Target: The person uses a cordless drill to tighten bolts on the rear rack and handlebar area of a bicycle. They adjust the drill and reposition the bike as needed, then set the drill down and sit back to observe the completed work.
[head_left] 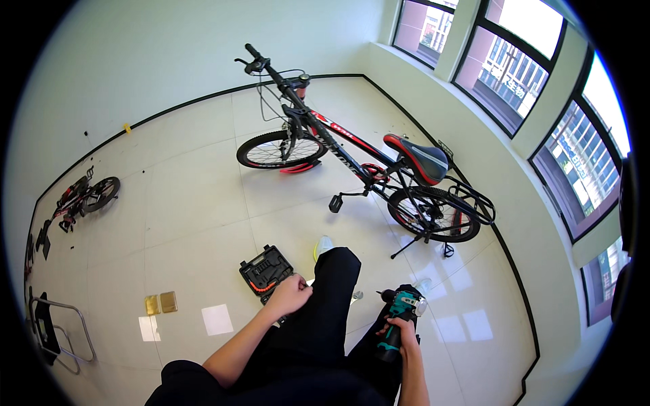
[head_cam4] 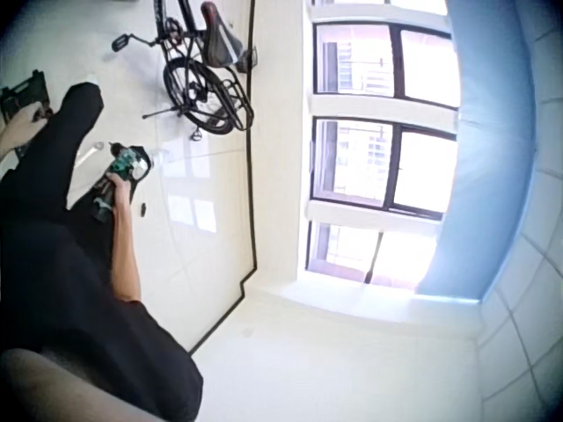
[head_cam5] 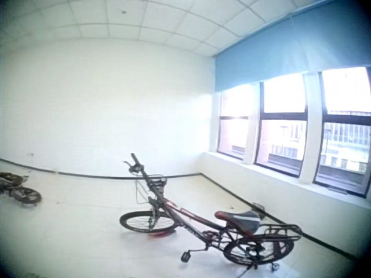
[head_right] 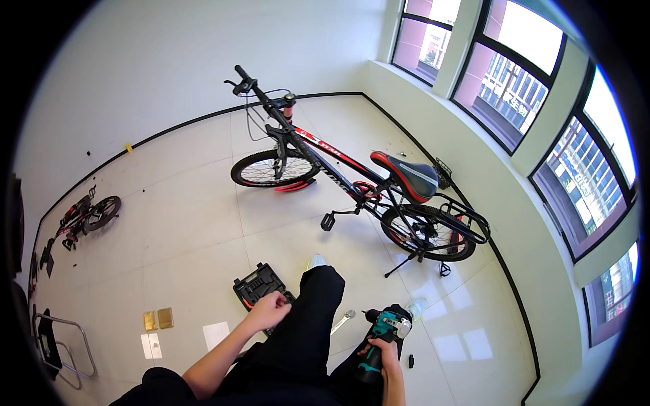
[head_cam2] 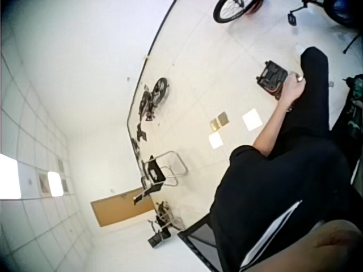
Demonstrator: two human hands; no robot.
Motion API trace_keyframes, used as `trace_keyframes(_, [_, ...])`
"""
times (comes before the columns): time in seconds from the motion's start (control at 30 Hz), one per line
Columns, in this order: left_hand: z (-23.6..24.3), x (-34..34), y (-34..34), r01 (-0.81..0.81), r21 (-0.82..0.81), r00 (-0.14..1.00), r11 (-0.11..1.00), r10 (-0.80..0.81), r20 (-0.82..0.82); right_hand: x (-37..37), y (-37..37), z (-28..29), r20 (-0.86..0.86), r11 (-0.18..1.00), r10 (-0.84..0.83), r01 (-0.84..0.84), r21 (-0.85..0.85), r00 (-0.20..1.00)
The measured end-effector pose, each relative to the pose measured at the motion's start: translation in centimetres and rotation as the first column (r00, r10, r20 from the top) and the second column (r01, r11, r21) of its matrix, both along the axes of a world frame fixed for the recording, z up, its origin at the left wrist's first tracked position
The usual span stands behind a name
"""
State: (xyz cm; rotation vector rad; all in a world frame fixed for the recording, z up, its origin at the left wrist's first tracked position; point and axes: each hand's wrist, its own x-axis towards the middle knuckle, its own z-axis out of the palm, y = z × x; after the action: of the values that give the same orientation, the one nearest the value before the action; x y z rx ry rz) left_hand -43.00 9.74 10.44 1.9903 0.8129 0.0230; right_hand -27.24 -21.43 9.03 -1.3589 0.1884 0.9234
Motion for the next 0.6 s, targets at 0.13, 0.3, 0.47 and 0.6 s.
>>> trace_keyframes(0.13, [1.7,-1.3,-2.3,0.154,0.365,0.987,0.918,-0.157,-0.019,-0.3,2.5,3.0,0.244,0.97,0.121,-0.063,-0.235,0.962])
trace_keyframes(0.3, [1.9,-2.5,-5.1,0.389,0.446,0.92,0.806,-0.368,-0.136,-0.4,9.9,10.5,0.682,0.858,0.444,-0.054,-0.512,0.581])
trace_keyframes(0.47, [0.9,-4.8,-4.7,0.356,0.504,0.912,0.786,-0.409,-0.006,1.7,21.4,15.5,0.829,0.828,0.559,0.049,-0.559,0.016])
trace_keyframes(0.6, [0.7,-4.3,-4.0,0.339,0.504,0.912,0.794,-0.409,0.032,4.1,30.7,19.2,0.838,0.874,0.486,0.119,-0.472,-0.248])
